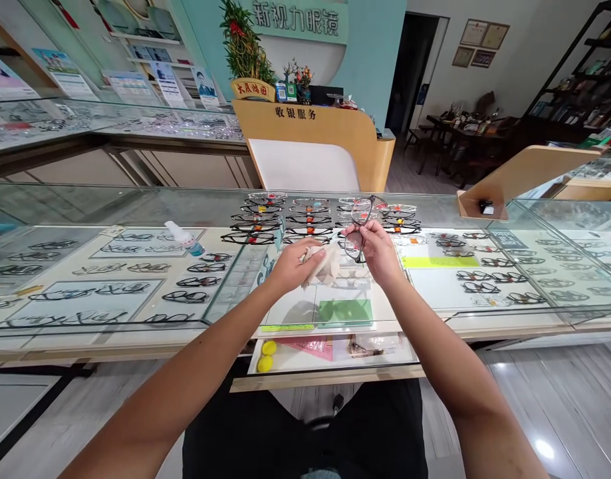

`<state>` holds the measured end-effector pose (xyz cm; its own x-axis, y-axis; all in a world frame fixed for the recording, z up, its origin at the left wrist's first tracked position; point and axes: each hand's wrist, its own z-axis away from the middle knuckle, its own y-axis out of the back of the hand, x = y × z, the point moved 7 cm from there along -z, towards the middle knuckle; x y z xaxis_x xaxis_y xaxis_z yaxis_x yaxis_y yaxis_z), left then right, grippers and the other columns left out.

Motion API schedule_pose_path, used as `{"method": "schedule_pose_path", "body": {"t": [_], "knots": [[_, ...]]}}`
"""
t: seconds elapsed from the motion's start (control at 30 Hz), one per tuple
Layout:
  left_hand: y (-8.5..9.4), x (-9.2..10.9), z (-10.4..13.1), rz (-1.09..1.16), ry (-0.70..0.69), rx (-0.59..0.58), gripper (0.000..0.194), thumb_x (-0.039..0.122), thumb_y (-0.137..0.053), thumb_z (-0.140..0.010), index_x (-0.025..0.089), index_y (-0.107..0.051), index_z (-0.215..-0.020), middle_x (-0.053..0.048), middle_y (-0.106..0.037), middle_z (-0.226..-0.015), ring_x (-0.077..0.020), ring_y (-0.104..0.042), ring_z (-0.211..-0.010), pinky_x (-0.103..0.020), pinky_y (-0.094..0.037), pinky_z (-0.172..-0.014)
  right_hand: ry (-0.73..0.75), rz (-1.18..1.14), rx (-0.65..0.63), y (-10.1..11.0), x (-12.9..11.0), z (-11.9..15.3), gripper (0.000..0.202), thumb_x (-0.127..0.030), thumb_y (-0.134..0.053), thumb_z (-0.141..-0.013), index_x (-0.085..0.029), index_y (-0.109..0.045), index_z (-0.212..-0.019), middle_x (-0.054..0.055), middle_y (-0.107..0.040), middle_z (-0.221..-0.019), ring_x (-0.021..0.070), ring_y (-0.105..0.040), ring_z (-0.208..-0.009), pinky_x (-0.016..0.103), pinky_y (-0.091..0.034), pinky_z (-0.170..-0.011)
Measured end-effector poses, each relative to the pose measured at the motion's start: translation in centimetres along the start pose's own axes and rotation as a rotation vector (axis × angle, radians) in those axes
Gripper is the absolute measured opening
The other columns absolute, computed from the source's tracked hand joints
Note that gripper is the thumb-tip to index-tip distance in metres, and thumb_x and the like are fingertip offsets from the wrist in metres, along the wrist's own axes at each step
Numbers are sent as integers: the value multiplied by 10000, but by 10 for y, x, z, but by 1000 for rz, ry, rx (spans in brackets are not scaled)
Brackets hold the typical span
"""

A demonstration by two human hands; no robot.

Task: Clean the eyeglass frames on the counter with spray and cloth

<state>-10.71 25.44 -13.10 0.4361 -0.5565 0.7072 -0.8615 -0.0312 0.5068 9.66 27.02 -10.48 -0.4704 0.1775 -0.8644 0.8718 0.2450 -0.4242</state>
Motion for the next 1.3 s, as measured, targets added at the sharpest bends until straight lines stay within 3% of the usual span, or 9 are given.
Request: {"method": "schedule_pose_path", "body": {"t": [0.13,0.27,0.4,0.53,0.77,0.93,1.03,1.17,1.3], "knots": [[20,18,1,-43,-77,129,435,498,-518,-1106,180,-807,-1036,-148,-748,-1192,-288,-710,-1152,-410,-541,-1026,-12,23,-25,-8,-2,7,367,-476,-906,-853,-280,-595,-842,26,-819,-984,268,-776,-1060,430,-576,-1030],[33,32,6,-96,-63,210,424,500,-522,-1110,183,-786,-1011,-117,-738,-1062,-254,-703,-1011,-364,-515,-909,-38,44,-23,-11,-5,12,394,-482,-921,-837,-280,-583,-832,27,-815,-984,262,-761,-1101,406,-546,-1047],[33,30,9,-27,126,190,398,521,-523,-1100,197,-711,-965,-28,-673,-796,-188,-596,-725,-325,-412,-699,-55,19,-38,-18,-5,17,385,-481,-935,-832,-286,-603,-831,18,-815,-990,255,-748,-1144,395,-505,-1104],[26,28,12,42,243,161,402,574,-526,-1071,219,-624,-910,30,-509,-649,-158,-455,-590,-309,-296,-590,-97,3,-75,-28,-1,23,372,-511,-946,-817,-294,-645,-826,17,-823,-1031,278,-729,-1199,433,-473,-1159],[24,34,14,-18,207,206,447,519,-578,-1036,238,-441,-717,47,-393,-590,-138,-379,-568,-309,-251,-582,-119,104,-85,-35,13,32,374,-523,-994,-750,-286,-711,-808,11,-807,-1201,278,-690,-1263,421,-464,-1136],[26,43,16,-66,133,238,452,495,-591,-1041,236,-423,-711,56,-373,-586,-128,-364,-553,-308,-267,-576,-114,205,-40,-34,20,34,430,-591,-992,-733,-285,-699,-805,22,-786,-1152,264,-670,-1174,400,-509,-1024],[27,49,17,-92,79,253,438,480,-596,-1052,227,-458,-722,55,-404,-601,-124,-374,-560,-305,-286,-587,-97,222,2,-32,19,35,462,-627,-993,-726,-289,-695,-826,18,-771,-1135,244,-660,-1090,388,-512,-976],[29,54,19,-89,44,272,400,466,-592,-1069,220,-547,-758,37,-514,-633,-131,-435,-575,-303,-327,-593,-102,209,-70,-39,21,37,462,-632,-987,-743,-286,-696,-840,15,-764,-1151,230,-653,-1054,380,-516,-940],[29,62,19,-83,-49,266,333,435,-576,-1096,217,-645,-854,-17,-687,-783,-167,-599,-706,-313,-436,-683,-76,221,-80,-41,21,38,451,-637,-971,-765,-286,-702,-852,5,-745,-1026,212,-636,-973,365,-519,-908]]}}
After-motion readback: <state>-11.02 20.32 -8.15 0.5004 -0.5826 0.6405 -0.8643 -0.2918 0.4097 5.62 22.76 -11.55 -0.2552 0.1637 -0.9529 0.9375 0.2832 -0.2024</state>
